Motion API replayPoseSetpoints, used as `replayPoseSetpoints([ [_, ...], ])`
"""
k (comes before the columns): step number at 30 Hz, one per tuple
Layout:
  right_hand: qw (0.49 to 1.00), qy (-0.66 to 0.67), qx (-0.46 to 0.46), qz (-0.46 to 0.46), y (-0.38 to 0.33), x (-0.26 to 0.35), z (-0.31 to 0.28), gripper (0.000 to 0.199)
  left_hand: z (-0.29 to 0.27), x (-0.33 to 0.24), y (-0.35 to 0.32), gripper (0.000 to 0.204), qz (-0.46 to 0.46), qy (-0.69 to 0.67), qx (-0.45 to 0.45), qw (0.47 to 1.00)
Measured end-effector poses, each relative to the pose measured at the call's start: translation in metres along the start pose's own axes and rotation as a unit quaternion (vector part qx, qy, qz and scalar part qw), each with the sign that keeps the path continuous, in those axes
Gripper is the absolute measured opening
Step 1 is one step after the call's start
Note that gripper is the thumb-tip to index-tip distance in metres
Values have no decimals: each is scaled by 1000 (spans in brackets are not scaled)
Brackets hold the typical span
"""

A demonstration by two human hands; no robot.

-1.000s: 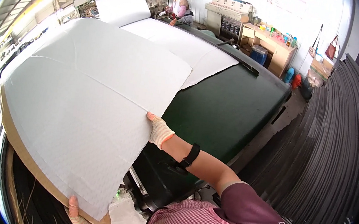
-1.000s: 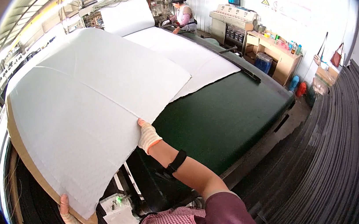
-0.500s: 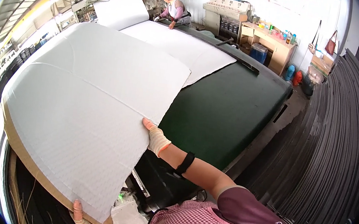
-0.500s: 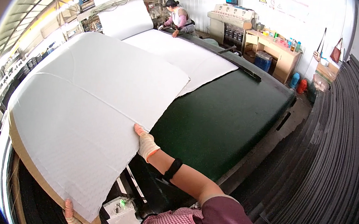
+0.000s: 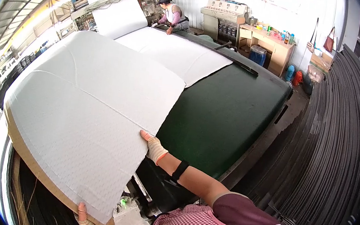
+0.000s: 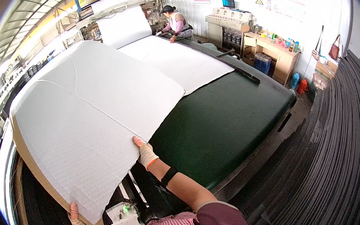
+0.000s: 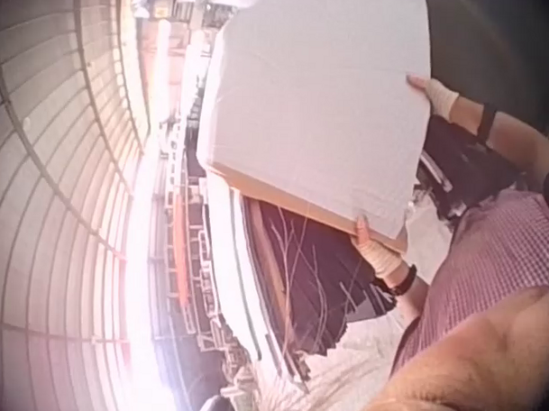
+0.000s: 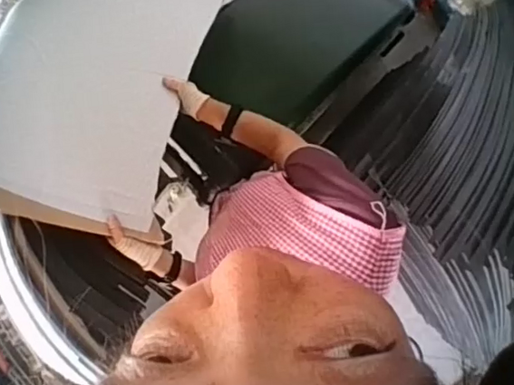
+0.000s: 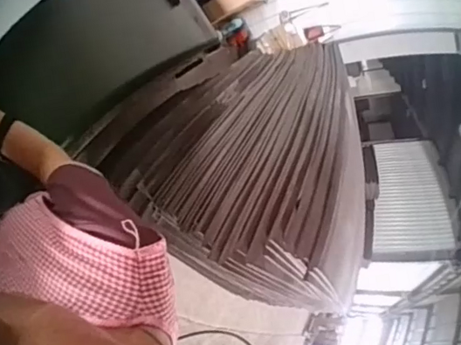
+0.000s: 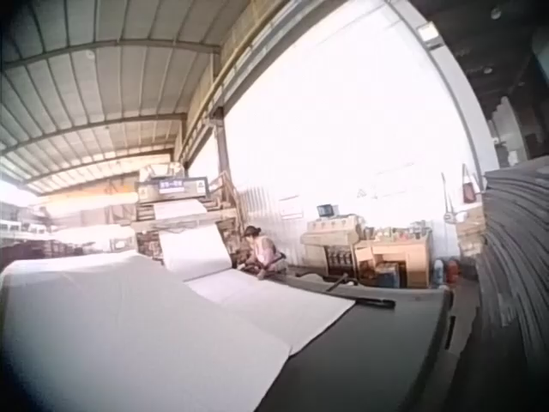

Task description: The recorder picks up large sheets of white material from a stack and feeds them into an industrial processing machine.

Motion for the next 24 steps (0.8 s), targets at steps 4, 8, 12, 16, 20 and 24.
replayPoseSetpoints([
  [4,1000,19,8,8,-2,-3,-1,72,-4,3,3,71,-1,3,9,1000],
  [8,1000,-7,12,-9,-6,-4,0,75,-5,3,3,70,3,12,-17,1000],
  [12,1000,-17,5,-11,-7,-3,0,75,-8,5,5,72,-1,9,-10,1000],
  [16,1000,-12,9,-12,0,-5,-3,74,-17,10,13,78,-5,9,9,1000],
  [20,1000,-14,19,-16,5,-7,-5,74,-15,10,11,79,-5,15,5,1000],
  [24,999,-13,24,-20,-6,-6,-1,74,-8,9,4,79,-7,12,-6,1000],
])
Point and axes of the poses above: each hand's wrist, its own y-axis towards the middle knuckle, its own z-axis out of the palm, x = y × z, the point moved 3 cm from there along y, towards the middle knuckle, and after that the axes turned 10 degrees about -x, right-handed, at the moved point
